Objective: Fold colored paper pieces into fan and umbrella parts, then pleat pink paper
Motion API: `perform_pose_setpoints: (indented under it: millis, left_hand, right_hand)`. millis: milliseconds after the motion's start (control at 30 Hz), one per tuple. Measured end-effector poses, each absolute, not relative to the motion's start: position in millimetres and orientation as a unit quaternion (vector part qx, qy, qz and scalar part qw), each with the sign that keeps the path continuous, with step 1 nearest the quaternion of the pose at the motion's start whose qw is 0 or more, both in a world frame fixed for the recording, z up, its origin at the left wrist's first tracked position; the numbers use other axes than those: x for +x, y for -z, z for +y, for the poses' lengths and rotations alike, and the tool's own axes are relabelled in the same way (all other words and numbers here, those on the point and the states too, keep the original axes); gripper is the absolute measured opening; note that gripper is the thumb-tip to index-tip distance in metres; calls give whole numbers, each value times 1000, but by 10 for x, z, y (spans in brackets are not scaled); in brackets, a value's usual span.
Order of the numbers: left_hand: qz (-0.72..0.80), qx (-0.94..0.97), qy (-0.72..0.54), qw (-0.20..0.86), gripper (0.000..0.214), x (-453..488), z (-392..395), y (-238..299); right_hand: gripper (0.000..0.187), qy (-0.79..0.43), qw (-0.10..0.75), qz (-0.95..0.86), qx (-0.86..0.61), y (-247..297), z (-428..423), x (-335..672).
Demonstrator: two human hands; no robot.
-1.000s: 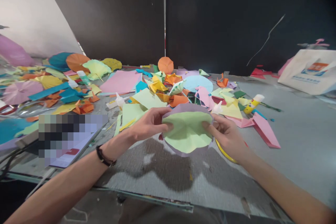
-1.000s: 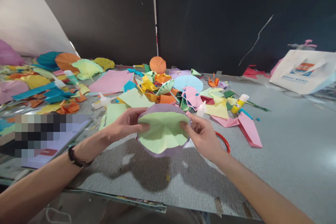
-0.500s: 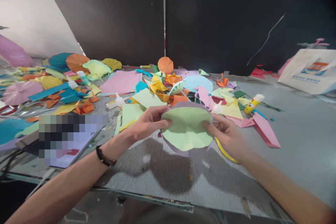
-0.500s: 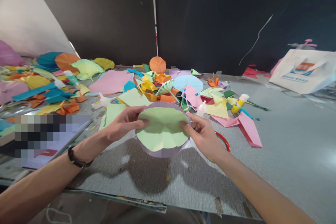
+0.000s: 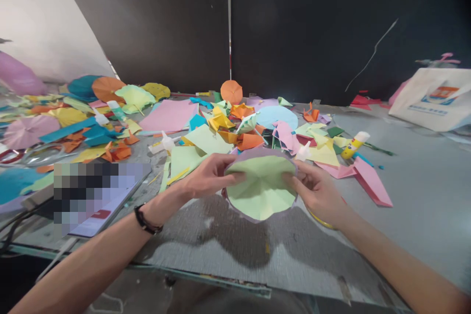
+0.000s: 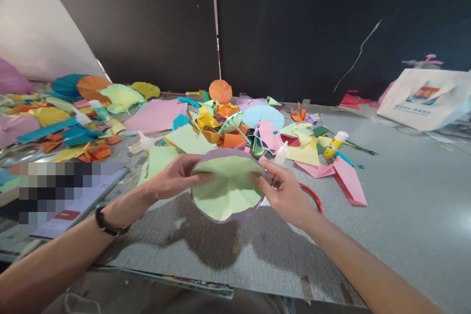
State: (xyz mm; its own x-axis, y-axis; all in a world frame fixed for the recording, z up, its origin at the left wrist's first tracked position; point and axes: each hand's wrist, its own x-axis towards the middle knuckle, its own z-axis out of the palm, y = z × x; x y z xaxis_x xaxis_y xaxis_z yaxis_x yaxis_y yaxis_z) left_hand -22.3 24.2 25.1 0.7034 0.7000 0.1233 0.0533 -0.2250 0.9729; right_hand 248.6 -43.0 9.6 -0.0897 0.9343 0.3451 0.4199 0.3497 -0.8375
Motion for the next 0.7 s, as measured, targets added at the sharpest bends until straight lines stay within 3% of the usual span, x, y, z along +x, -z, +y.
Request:
perform_pose_setpoints:
  millis: [233,400,700]
  left_hand:
    - [289,737,-346,504,30,-176,190,-234]
    - [284,713,-350,537,30,-182,196,-215]
    - [247,668,-316,627,28,-206,228,-237]
  right_hand:
    - [39,-385,431,-663,-475,-106,-441,2412]
    - [33,-416,453,-645,-454,-100,-386,2429]
    - [26,-333,460,-670,-478,-118,-391,2483]
